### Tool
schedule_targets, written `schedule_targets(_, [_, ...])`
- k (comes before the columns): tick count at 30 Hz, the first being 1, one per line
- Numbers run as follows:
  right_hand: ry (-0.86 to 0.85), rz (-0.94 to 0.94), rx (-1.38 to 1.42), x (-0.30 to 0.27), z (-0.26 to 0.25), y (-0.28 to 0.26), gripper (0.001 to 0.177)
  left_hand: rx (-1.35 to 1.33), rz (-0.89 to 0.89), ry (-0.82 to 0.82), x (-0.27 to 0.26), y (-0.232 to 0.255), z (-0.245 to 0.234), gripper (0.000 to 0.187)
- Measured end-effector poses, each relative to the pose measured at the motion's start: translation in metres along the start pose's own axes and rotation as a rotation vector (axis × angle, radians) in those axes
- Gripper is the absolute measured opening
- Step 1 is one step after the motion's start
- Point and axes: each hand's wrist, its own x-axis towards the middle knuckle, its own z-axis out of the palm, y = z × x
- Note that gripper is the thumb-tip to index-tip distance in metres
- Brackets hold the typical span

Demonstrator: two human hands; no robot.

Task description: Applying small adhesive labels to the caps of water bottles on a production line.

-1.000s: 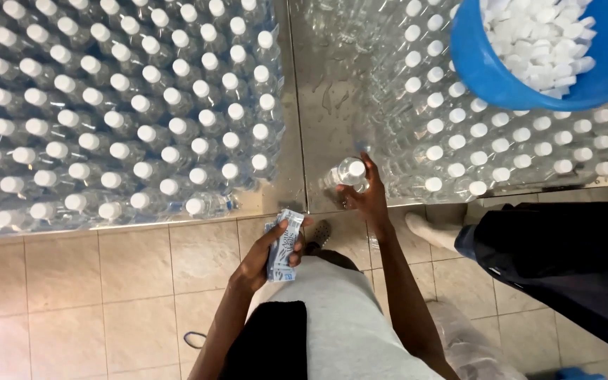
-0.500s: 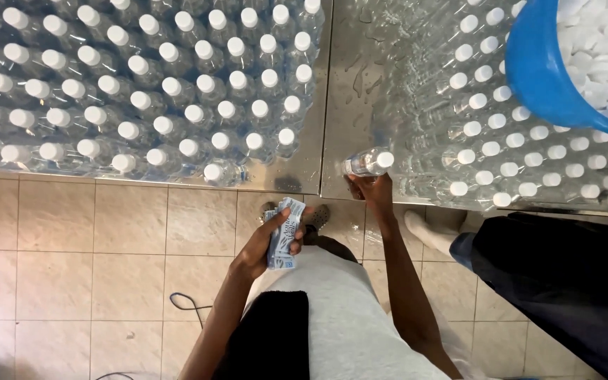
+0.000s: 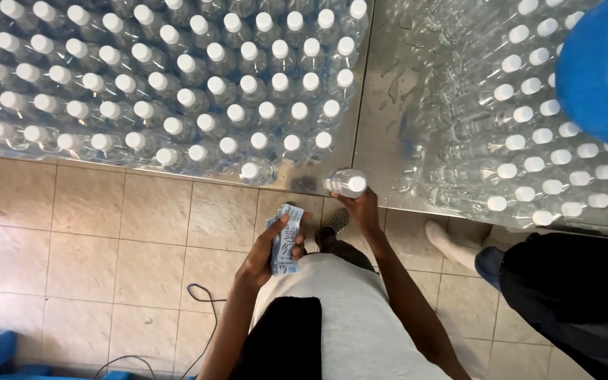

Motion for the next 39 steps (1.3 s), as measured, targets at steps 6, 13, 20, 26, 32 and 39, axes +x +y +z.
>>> schedule_targets(6, [-0.157,-0.086,0.212,0.004,0.056,-0.064,0.070,-0.061,0.114,0.087,0.003,-0.006,-0.044,0.063])
schedule_targets(13, [-0.053,-0.186,0.260,0.003,0.118,-0.063,0.066,-0.139,0.360,0.239,0.040,-0.002,-0.080,0.062])
schedule_targets(20, [0.037,-0.259,0.226,0.001,0.087,-0.049,0.084,-0.100,0.324,0.217,0.066,-0.007,-0.109,0.064])
schedule_targets(26, [0.500,-0.145,-0.214,-0.019,-0.096,-0.058,0.031,-0.100,0.275,0.162,0.046,-0.004,-0.093,0.055])
schedule_targets(32, [0.701,0.029,-0.865,-0.041,-0.230,-0.073,0.038,0.041,-0.046,0.076,0.060,-0.010,-0.076,0.052])
schedule_targets(39, [0.349,0.337,-0.648,-0.023,-0.223,-0.080,0.052,0.128,-0.142,0.034,0.074,-0.027,-0.031,0.068])
